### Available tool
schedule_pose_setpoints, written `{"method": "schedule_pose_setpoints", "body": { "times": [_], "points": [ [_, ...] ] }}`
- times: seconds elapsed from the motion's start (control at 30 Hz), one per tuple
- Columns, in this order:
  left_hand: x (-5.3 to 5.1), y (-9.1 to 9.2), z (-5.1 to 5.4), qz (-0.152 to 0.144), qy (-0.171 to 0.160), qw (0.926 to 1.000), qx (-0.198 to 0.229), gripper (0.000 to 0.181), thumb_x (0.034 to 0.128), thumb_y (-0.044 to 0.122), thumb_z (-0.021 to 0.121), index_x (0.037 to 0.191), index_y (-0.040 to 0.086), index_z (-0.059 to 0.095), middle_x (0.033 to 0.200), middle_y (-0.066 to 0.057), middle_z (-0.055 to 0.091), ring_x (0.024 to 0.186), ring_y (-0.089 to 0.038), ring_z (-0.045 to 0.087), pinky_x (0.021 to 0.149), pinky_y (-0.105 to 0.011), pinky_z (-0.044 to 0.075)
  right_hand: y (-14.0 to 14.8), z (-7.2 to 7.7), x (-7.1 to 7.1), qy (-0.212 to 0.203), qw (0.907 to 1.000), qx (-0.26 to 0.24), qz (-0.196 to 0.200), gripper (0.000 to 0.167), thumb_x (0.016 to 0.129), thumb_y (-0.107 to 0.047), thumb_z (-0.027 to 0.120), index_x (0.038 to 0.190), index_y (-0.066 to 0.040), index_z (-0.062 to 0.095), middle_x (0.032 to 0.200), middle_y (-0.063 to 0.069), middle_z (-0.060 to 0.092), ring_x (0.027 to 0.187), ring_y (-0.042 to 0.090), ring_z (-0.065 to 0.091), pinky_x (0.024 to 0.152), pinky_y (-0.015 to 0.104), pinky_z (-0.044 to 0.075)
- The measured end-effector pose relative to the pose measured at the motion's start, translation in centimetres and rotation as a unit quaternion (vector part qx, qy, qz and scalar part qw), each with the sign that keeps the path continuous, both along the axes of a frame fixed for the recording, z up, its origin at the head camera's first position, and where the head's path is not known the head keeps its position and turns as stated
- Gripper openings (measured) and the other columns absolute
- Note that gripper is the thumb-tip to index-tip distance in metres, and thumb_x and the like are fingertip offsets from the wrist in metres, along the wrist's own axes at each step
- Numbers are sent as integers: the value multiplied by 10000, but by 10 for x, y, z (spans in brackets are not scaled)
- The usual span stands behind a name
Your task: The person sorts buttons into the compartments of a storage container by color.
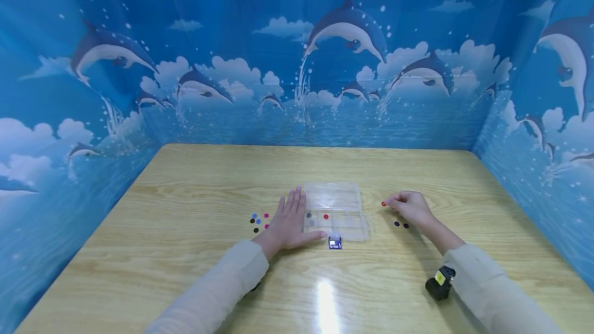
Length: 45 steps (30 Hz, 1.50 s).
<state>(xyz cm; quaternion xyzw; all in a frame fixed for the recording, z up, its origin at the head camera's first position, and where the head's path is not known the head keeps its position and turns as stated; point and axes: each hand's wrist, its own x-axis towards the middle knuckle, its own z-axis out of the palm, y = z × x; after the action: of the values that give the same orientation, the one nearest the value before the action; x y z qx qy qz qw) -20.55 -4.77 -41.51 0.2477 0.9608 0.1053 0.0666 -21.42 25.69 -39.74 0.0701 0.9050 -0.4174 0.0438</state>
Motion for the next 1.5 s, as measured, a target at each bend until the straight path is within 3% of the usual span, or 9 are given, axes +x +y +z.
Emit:
{"method": "schedule_pose_setpoints", "body": {
  "times": [0.43, 0.7, 0.97, 1.2, 1.5],
  "points": [
    [-1, 0, -1, 18, -2, 10000, -21, 1038, 832, 714, 388, 1477, -14, 25, 1559, -174, -59, 1445, -321, -25, 1172, -487, 46, -9, 3, 0, -76, 9996, -244, 68, 250, 921, -175, 510, 1027, 20, 626, 774, 37, 574, 670, 135, 479, 553, 257, 434],
    [0, 0, 0, 21, 24, 10000, 44, 1034, 833, 704, 401, 1475, -22, 41, 1557, -177, -51, 1445, -328, -10, 1170, -494, 52, -16, 6, -2, -159, 9993, -332, 42, 241, 918, -177, 527, 1021, 17, 627, 794, 7, 568, 741, 136, 499, 636, 257, 456],
    [0, 0, -1, 48, 17, 10000, 22, 1040, 829, 718, 388, 1477, -16, 34, 1558, -169, -59, 1446, -321, -15, 1172, -487, 49, -21, 6, -3, -186, 9987, -473, 78, 249, 924, -181, 513, 1035, 5, 635, 788, 29, 571, 727, 153, 491, 603, 264, 434],
    [0, 0, 0, 45, 34, 10000, 15, 1036, 830, 714, 391, 1477, -16, 42, 1558, -172, -49, 1446, -326, -6, 1171, -489, 55, -29, 8, -2, -112, 9972, -734, 68, 233, 898, -144, 556, 1005, 48, 635, 747, -34, 577, 707, 102, 503, 599, 232, 451],
    [0, 1, 1, 46, 34, 10000, -18, 1030, 834, 710, 391, 1477, -17, 46, 1559, -175, -38, 1446, -326, 0, 1171, -489, 56, -37, 10, 0, -94, 9943, -1042, 189, 213, 886, -84, 536, 1004, 76, 611, 774, 18, 604, 703, 107, 514, 612, 224, 468]
  ]
}}
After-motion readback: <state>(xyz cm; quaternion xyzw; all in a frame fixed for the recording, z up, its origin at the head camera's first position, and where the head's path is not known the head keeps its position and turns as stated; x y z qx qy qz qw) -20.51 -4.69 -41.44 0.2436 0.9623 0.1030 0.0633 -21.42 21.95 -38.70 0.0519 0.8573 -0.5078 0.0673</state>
